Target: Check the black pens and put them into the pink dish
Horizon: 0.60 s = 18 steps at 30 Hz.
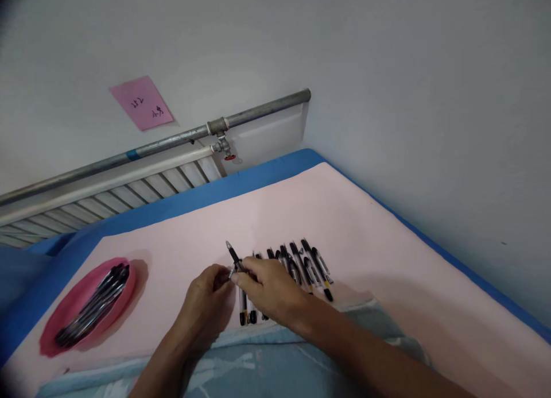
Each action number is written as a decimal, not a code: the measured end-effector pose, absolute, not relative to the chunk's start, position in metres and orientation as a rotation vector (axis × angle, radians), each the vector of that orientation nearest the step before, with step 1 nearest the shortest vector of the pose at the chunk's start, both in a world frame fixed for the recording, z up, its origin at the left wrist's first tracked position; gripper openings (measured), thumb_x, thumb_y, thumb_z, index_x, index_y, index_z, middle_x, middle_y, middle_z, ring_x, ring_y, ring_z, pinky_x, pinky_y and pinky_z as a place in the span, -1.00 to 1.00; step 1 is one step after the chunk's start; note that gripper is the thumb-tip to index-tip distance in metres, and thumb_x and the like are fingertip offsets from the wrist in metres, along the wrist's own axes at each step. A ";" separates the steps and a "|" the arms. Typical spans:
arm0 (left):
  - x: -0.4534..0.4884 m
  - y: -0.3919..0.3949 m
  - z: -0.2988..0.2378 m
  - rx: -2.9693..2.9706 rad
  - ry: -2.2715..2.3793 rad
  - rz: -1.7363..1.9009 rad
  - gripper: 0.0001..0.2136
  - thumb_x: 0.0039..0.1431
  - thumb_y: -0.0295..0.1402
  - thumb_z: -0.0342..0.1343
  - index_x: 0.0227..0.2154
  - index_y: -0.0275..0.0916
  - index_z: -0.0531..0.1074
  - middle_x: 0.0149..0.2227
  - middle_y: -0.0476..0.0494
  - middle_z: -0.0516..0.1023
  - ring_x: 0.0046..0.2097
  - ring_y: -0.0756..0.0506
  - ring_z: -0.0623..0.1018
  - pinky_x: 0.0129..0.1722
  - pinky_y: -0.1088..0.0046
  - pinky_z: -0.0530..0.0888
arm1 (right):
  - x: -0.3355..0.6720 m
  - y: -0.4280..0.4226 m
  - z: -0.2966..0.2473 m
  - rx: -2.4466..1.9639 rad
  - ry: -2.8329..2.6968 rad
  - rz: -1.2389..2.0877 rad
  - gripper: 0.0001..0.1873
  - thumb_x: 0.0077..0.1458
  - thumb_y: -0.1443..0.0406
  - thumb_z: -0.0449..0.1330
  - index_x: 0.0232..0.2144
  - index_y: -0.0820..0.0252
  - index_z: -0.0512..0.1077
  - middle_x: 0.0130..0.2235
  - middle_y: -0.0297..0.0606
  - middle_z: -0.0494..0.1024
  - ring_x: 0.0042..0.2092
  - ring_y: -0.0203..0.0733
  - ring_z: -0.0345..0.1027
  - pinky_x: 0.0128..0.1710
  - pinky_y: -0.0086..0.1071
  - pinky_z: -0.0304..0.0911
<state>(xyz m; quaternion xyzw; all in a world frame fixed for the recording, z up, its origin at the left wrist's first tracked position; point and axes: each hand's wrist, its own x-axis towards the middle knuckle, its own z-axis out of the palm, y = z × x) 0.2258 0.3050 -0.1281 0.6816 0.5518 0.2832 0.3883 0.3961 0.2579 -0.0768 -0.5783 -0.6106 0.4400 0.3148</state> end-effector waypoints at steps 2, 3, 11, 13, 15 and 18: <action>0.225 0.306 -0.128 1.777 1.430 0.701 -0.88 -0.17 -0.45 0.16 -0.46 -0.22 0.48 -0.47 -0.08 0.46 -0.42 -0.03 0.36 -0.41 0.51 0.19 | 0.396 0.257 -0.077 -1.516 -1.647 1.150 -0.74 0.06 0.25 -0.01 -0.61 0.22 0.14 -0.63 -0.46 0.16 -0.56 -0.44 0.03 -0.59 -0.53 -0.12; 0.225 0.307 -0.126 1.776 1.444 0.702 -0.87 -0.18 -0.45 0.17 -0.47 -0.23 0.48 -0.46 -0.08 0.46 -0.41 -0.03 0.36 -0.40 0.51 0.19 | 0.396 0.257 -0.077 -1.519 -1.666 1.140 -0.74 0.06 0.25 -0.01 -0.61 0.22 0.14 -0.62 -0.46 0.16 -0.56 -0.43 0.03 -0.59 -0.53 -0.12; 0.214 0.309 -0.104 0.965 1.094 0.889 -0.86 -0.18 -0.42 0.22 -0.50 -0.27 0.39 -0.52 0.02 0.43 -0.49 0.05 0.39 -0.44 0.55 0.31 | 0.396 0.255 -0.086 -1.516 -1.838 1.034 -0.75 0.07 0.23 0.00 -0.58 0.23 0.20 -0.59 -0.44 0.21 -0.53 -0.42 0.06 -0.55 -0.50 -0.14; 0.212 0.310 -0.101 0.759 0.997 0.911 -0.83 -0.19 -0.45 0.24 -0.47 -0.28 0.39 -0.45 -0.03 0.48 -0.43 0.04 0.44 -0.40 0.53 0.36 | 0.394 0.252 -0.088 -1.509 -1.879 1.051 -0.75 0.06 0.23 0.01 -0.59 0.23 0.20 -0.60 -0.44 0.20 -0.54 -0.42 0.06 -0.56 -0.50 -0.14; 0.211 0.310 -0.101 0.628 0.935 0.922 -0.84 -0.16 -0.47 0.23 -0.44 -0.29 0.40 -0.39 -0.08 0.51 -0.37 0.02 0.48 -0.34 0.50 0.40 | 0.391 0.249 -0.090 -1.511 -1.910 1.089 -0.75 0.05 0.22 0.02 -0.60 0.22 0.19 -0.61 -0.45 0.20 -0.55 -0.43 0.08 -0.56 -0.51 -0.13; 0.212 0.310 -0.101 0.519 0.873 0.928 -0.84 -0.13 -0.49 0.21 -0.42 -0.28 0.40 -0.34 -0.09 0.51 -0.31 0.00 0.50 -0.30 0.50 0.42 | 0.388 0.246 -0.091 -1.506 -1.946 1.115 -0.75 0.05 0.21 0.03 -0.58 0.22 0.22 -0.59 -0.44 0.23 -0.54 -0.42 0.10 -0.56 -0.52 -0.11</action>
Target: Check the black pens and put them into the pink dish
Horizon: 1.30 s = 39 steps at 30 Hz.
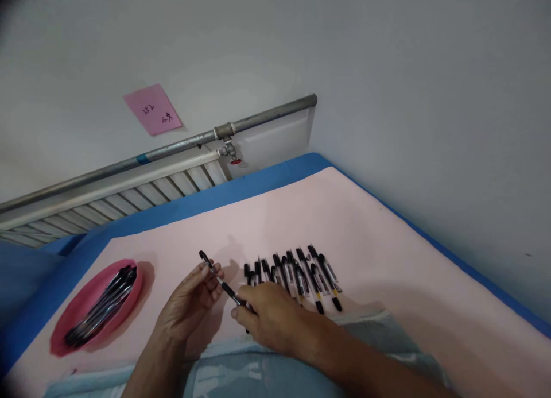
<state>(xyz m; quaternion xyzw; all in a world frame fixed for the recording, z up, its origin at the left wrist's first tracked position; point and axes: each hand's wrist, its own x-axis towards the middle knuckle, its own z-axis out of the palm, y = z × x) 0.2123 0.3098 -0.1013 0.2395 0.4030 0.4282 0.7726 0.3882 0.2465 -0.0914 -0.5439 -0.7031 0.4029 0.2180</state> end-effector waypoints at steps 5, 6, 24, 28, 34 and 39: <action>0.217 0.307 -0.102 0.530 0.841 0.893 -0.85 -0.13 -0.48 0.22 -0.42 -0.28 0.41 -0.35 -0.08 0.52 -0.29 0.00 0.50 -0.26 0.48 0.42 | 0.388 0.247 -0.093 -1.516 -1.956 1.077 -0.77 0.06 0.21 0.02 -0.53 0.22 0.29 -0.56 -0.40 0.30 -0.51 -0.40 0.13 -0.55 -0.52 -0.10; 0.219 0.306 -0.102 0.542 0.842 0.885 -0.84 -0.14 -0.48 0.22 -0.42 -0.27 0.41 -0.35 -0.07 0.52 -0.30 0.01 0.50 -0.26 0.49 0.41 | 0.388 0.248 -0.093 -1.521 -1.956 1.062 -0.78 0.06 0.21 0.02 -0.52 0.22 0.31 -0.55 -0.39 0.31 -0.51 -0.39 0.14 -0.54 -0.51 -0.10; 0.235 0.294 -0.102 0.863 0.924 0.944 -0.87 -0.06 -0.38 0.18 -0.57 -0.31 0.36 -0.57 0.01 0.40 -0.49 0.09 0.36 -0.44 0.58 0.30 | 0.384 0.246 -0.094 -1.503 -1.999 0.939 -0.83 0.06 0.29 0.00 -0.35 0.19 0.36 -0.46 -0.32 0.43 -0.46 -0.33 0.24 -0.50 -0.51 -0.03; 0.231 0.295 -0.102 0.844 0.941 0.919 -0.89 -0.11 -0.44 0.21 -0.48 -0.33 0.42 -0.53 0.00 0.43 -0.47 0.08 0.40 -0.41 0.58 0.33 | 0.383 0.248 -0.094 -1.494 -1.966 1.010 -0.83 0.06 0.29 -0.01 -0.43 0.22 0.35 -0.50 -0.35 0.39 -0.48 -0.37 0.19 -0.52 -0.52 -0.05; 0.227 0.298 -0.097 0.705 0.854 0.875 -0.62 -0.13 -0.43 0.22 -0.17 -0.30 0.37 -0.30 -0.19 0.51 -0.27 -0.07 0.49 -0.26 0.41 0.39 | 0.384 0.249 -0.090 -1.459 -1.868 1.112 -0.82 0.05 0.30 0.00 -0.53 0.23 0.30 -0.58 -0.43 0.28 -0.53 -0.42 0.11 -0.55 -0.54 -0.09; 0.239 0.289 -0.095 0.780 0.900 0.915 -0.82 -0.16 -0.40 0.24 -0.44 -0.31 0.40 -0.54 -0.01 0.44 -0.49 0.06 0.43 -0.45 0.55 0.35 | 0.384 0.247 -0.088 -1.448 -1.899 1.079 -0.86 0.02 0.32 0.00 -0.39 0.20 0.35 -0.54 -0.39 0.35 -0.49 -0.36 0.17 -0.52 -0.52 -0.05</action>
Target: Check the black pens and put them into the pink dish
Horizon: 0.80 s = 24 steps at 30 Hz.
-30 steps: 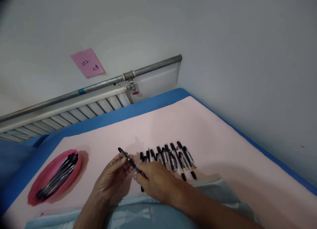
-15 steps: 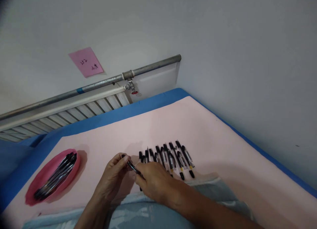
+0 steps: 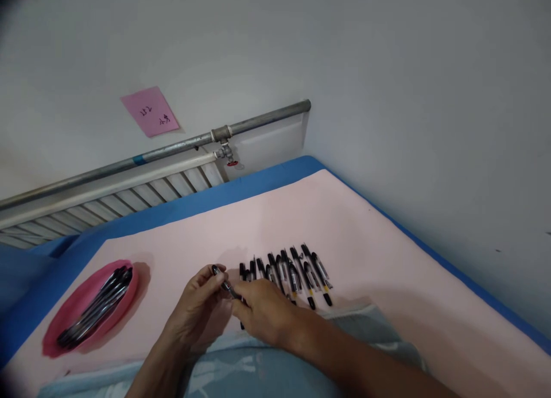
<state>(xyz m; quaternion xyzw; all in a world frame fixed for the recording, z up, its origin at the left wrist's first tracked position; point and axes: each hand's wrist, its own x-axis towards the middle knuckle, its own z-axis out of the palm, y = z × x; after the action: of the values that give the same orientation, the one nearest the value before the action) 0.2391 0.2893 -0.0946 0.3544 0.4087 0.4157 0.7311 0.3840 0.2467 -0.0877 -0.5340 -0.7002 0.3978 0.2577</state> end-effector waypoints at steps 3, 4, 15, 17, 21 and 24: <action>0.240 0.288 -0.096 0.827 0.911 0.903 -0.81 -0.20 -0.41 0.26 -0.48 -0.32 0.39 -0.58 0.02 0.41 -0.54 0.07 0.41 -0.49 0.57 0.33 | 0.383 0.247 -0.088 -1.471 -1.844 1.133 -0.88 0.00 0.32 0.01 -0.44 0.21 0.34 -0.56 -0.40 0.33 -0.50 -0.36 0.18 -0.55 -0.53 -0.04; 0.238 0.289 -0.097 0.831 0.900 0.900 -0.80 -0.21 -0.41 0.27 -0.47 -0.32 0.39 -0.57 0.02 0.42 -0.53 0.07 0.41 -0.48 0.57 0.34 | 0.382 0.247 -0.087 -1.469 -1.805 1.199 -0.88 -0.01 0.32 0.01 -0.49 0.22 0.32 -0.58 -0.40 0.32 -0.51 -0.36 0.18 -0.57 -0.54 -0.03; 0.246 0.258 -0.100 0.734 0.790 0.865 -0.75 -0.17 -0.31 0.23 -0.42 -0.36 0.41 -0.48 -0.13 0.48 -0.45 -0.01 0.48 -0.42 0.50 0.37 | 0.362 0.242 -0.093 -1.326 -1.671 1.174 -0.78 -0.01 0.29 0.00 -0.40 0.24 0.42 -0.43 -0.29 0.47 -0.37 -0.25 0.31 -0.41 -0.45 0.15; 0.240 0.257 -0.101 0.680 0.820 0.937 -0.76 -0.18 -0.29 0.24 -0.47 -0.35 0.39 -0.50 -0.11 0.48 -0.46 0.00 0.47 -0.44 0.52 0.37 | 0.358 0.239 -0.092 -1.327 -1.661 1.206 -0.80 -0.04 0.28 0.02 -0.41 0.22 0.41 -0.50 -0.32 0.44 -0.42 -0.26 0.30 -0.45 -0.46 0.14; 0.200 0.265 -0.090 0.676 0.941 1.078 -0.74 -0.19 -0.26 0.23 -0.47 -0.32 0.35 -0.49 -0.08 0.46 -0.45 0.00 0.47 -0.44 0.49 0.38 | 0.356 0.231 -0.089 -1.311 -1.604 1.237 -0.79 -0.01 0.21 0.01 -0.38 0.19 0.38 -0.56 -0.38 0.36 -0.53 -0.32 0.23 -0.55 -0.49 0.10; 0.150 0.279 -0.069 0.882 1.174 1.234 -0.75 -0.19 -0.26 0.22 -0.47 -0.28 0.33 -0.55 0.03 0.40 -0.54 0.05 0.40 -0.48 0.51 0.35 | 0.359 0.230 -0.090 -1.300 -1.607 1.200 -0.78 0.00 0.20 0.00 -0.41 0.19 0.37 -0.55 -0.37 0.34 -0.54 -0.34 0.20 -0.55 -0.49 0.09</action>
<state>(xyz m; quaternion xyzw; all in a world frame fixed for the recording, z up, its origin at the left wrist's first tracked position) 0.1495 0.2793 -0.0694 0.3766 0.5009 0.5266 0.5744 0.3593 0.2302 -0.0897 -0.5060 -0.6256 0.4671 0.3667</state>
